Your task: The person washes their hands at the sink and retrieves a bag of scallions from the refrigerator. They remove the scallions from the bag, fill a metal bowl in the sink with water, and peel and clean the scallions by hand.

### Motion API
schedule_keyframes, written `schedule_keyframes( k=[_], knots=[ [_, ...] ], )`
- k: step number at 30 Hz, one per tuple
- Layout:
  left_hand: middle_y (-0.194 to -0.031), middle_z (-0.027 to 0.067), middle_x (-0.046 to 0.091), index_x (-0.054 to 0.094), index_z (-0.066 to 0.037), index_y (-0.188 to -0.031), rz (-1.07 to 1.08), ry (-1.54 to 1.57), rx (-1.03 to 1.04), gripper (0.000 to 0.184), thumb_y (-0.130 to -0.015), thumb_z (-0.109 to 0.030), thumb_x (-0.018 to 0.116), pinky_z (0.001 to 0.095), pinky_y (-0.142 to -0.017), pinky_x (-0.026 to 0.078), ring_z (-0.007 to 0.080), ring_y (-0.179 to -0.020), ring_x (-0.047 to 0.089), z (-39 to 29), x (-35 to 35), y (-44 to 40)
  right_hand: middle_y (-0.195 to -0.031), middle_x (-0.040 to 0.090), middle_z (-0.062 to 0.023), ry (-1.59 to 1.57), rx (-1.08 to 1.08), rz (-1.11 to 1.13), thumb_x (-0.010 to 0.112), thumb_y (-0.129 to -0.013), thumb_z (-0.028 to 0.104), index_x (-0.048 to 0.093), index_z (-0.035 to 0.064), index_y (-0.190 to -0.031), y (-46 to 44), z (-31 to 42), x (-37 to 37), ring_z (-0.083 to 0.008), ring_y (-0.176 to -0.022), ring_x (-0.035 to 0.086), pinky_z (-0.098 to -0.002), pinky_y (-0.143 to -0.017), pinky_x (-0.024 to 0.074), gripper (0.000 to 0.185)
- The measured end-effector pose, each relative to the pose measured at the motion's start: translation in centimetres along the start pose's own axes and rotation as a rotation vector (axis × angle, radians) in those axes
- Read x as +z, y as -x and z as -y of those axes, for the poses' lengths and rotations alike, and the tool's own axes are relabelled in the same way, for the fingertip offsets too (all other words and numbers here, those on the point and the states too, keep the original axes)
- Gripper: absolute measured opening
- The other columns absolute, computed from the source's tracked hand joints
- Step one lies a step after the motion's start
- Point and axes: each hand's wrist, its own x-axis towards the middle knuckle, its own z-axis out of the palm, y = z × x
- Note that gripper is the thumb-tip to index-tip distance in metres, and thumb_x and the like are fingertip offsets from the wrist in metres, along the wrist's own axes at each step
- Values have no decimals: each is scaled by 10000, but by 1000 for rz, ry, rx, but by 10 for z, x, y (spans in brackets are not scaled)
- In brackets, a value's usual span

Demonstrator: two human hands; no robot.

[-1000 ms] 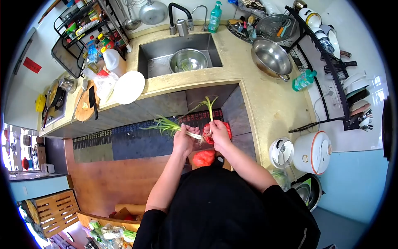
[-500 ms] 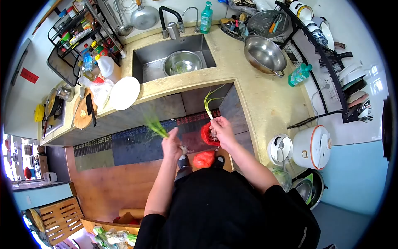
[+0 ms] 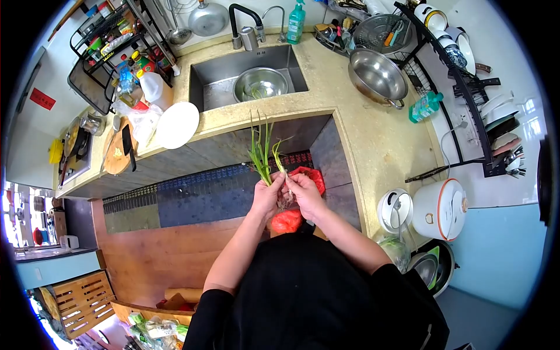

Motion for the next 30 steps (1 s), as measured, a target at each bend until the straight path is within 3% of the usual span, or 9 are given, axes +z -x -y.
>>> schedule_keyframes(
  k=[5,8,9,12,15,19,23,27,30],
  knots=[
    [-805,26,655,638,-45,-960,-5,-43,25,88,-931,-126,618,218,-554,492,73,-620,567,-2,-10,-2,-818,639,-40,186,-72,43,620,-937,166,592,26,-917,0,-1,-5,-85,-739,584,-242,-674,468,144],
    [-831,50,677,636,-42,-943,-23,-90,50,74,-925,-111,615,229,-570,509,84,-628,585,-7,-9,0,-783,640,-42,548,-373,-73,652,-913,169,605,7,-902,-10,-3,-14,-84,-717,586,-242,-641,468,169],
    [-830,56,679,635,-41,-939,-7,-124,29,72,-924,-108,612,232,-573,510,87,-634,591,-10,-14,1,-747,635,-40,456,-424,-102,667,-899,162,612,-3,-889,-16,-3,-14,-89,-689,587,-248,-628,471,174],
    [-816,65,682,633,-38,-938,23,-192,-12,73,-918,-102,605,242,-584,517,109,-645,620,-18,-20,4,-782,621,-15,568,-398,-25,625,-918,84,611,9,-911,-19,24,-15,-77,-694,575,-230,-620,475,76],
    [-791,54,666,640,-32,-950,-33,-176,-47,97,-918,-113,598,208,-527,465,98,-579,584,-18,-19,6,-792,641,-82,784,-773,-105,677,-854,94,643,11,-885,-29,46,-11,-171,-657,609,-290,-613,485,95],
    [-746,20,622,648,-9,-1002,7,-254,-86,187,-941,-156,549,194,-497,416,78,-538,510,-34,-19,15,-771,623,-98,805,-735,-344,694,-838,117,627,13,-833,-41,67,-31,-197,-646,608,-310,-599,488,124],
    [-733,10,572,626,10,-1034,71,-149,-142,214,-947,-164,538,189,-418,332,63,-482,432,-42,-27,18,-731,633,-45,578,-607,-409,666,-896,175,608,7,-838,-64,56,-73,-110,-638,563,-277,-598,464,187],
    [-734,22,563,600,36,-1072,140,-44,-221,238,-951,-152,518,186,-389,305,53,-475,415,-49,-34,21,-1005,679,-21,232,13,-110,544,-977,305,647,32,-1111,-72,69,-116,-86,-828,580,-248,-714,462,321],
    [-713,24,568,618,41,-1051,188,38,-256,223,-948,-135,528,192,-403,315,60,-466,421,-49,-36,20,-1092,660,-54,-193,136,112,547,-975,281,617,16,-1161,-73,60,-129,-129,-932,593,-268,-791,474,331]
  ],
)
